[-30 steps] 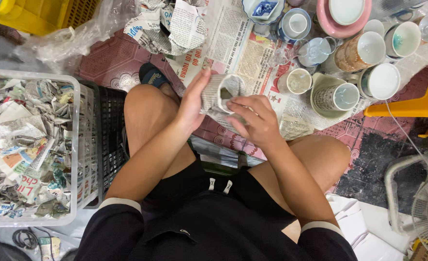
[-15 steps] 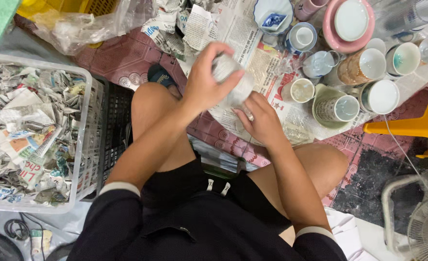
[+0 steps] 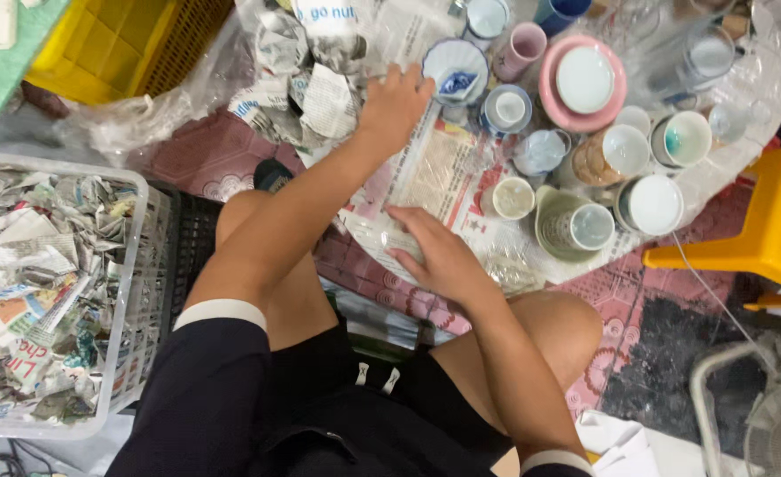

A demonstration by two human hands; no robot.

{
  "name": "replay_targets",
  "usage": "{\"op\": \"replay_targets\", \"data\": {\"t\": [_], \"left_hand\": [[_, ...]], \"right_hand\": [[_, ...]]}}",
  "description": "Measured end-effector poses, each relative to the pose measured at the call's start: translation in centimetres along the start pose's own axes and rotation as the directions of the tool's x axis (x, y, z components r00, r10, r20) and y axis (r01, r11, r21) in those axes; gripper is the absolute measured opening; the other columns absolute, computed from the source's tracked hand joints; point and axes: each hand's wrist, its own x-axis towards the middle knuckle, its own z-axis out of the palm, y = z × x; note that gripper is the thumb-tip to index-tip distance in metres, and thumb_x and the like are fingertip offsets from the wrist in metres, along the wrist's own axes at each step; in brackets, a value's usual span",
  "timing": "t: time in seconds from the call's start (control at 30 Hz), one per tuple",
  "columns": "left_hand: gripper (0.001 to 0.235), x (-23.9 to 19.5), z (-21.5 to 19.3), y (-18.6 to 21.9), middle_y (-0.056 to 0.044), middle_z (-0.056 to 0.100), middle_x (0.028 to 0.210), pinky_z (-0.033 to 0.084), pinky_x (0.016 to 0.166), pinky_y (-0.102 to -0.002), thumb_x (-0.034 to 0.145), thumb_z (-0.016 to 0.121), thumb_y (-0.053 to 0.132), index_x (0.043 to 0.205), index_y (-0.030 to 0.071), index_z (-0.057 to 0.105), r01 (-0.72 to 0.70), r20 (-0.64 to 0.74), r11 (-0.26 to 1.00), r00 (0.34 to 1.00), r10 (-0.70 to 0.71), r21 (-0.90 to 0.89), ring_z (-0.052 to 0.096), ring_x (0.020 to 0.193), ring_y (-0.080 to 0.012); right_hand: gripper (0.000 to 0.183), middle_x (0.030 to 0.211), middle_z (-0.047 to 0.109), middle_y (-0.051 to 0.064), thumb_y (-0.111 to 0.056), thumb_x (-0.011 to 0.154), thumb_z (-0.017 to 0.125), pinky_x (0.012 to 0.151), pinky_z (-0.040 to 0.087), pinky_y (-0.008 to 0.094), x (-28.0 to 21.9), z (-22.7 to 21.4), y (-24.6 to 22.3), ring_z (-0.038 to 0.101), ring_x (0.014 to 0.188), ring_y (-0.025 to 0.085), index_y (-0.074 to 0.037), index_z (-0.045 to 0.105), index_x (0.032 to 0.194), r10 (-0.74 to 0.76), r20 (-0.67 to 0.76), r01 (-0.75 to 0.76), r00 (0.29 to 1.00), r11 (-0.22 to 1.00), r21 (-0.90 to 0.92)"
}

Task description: The person sits on the floor and wraps small ceramic cups and bowls with newspaper. They pick up a piece of newspaper, place a ceramic item on it, fold the paper around the item, and set the wrapped bundle aside. The process is repeated for multiple items.

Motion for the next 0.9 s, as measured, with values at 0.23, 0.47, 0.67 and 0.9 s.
{"op": "replay_targets", "data": {"t": [0.23,0.47,0.67,0.9], "left_hand": [[0.046,0.2,4.7,-2.6,-0.007,0.053,0.140,0.040,0.108,-0.061,0.089,0.065,0.005,0.132,0.016,0.057,-0.201,0.057,0.977,0.977,0.206,-0.075,0.042,0.141,-0.0328],[0.045,0.4,9.5,-2.5,-0.032,0.037,0.156,0.040,0.105,-0.062,0.098,0.054,0.017,0.143,0.013,0.052,0.046,0.014,0.998,0.999,-0.046,0.033,0.040,0.139,-0.0510],[0.045,0.4,9.8,-1.2,-0.038,0.049,0.146,0.047,0.093,-0.063,0.098,0.054,0.018,0.142,0.007,0.055,0.171,-0.139,0.979,0.978,-0.155,0.107,0.048,0.129,-0.0572],[0.052,-1.1,9.4,1.0,-0.034,0.040,0.155,0.037,0.108,-0.065,0.100,0.054,0.020,0.150,0.008,0.050,0.145,-0.204,0.978,0.973,-0.113,0.149,0.040,0.140,-0.0538]], "right_hand": [[0.057,0.132,0.062,0.015,-0.014,0.090,0.072,0.096,0.052,0.041,0.3,-0.1,-1.0,0.062,0.119,0.036,-0.008,0.051,0.143,-0.016,0.080,0.020,0.997,0.998,-0.051],[0.055,0.129,0.062,0.015,-0.015,0.090,0.074,0.094,0.053,0.042,0.1,1.0,-1.1,0.063,0.115,0.035,-0.008,0.052,0.140,-0.061,0.143,0.061,0.988,0.998,0.004],[0.053,0.126,0.063,0.015,-0.015,0.089,0.074,0.093,0.053,0.042,0.0,1.4,-1.2,0.062,0.114,0.037,-0.008,0.055,0.138,-0.087,0.159,0.090,0.983,0.996,-0.010],[0.046,0.128,0.066,0.012,-0.014,0.092,0.073,0.095,0.054,0.040,0.3,1.6,-1.1,0.065,0.115,0.035,-0.009,0.058,0.136,-0.060,0.180,0.063,0.982,0.998,-0.007]]}}
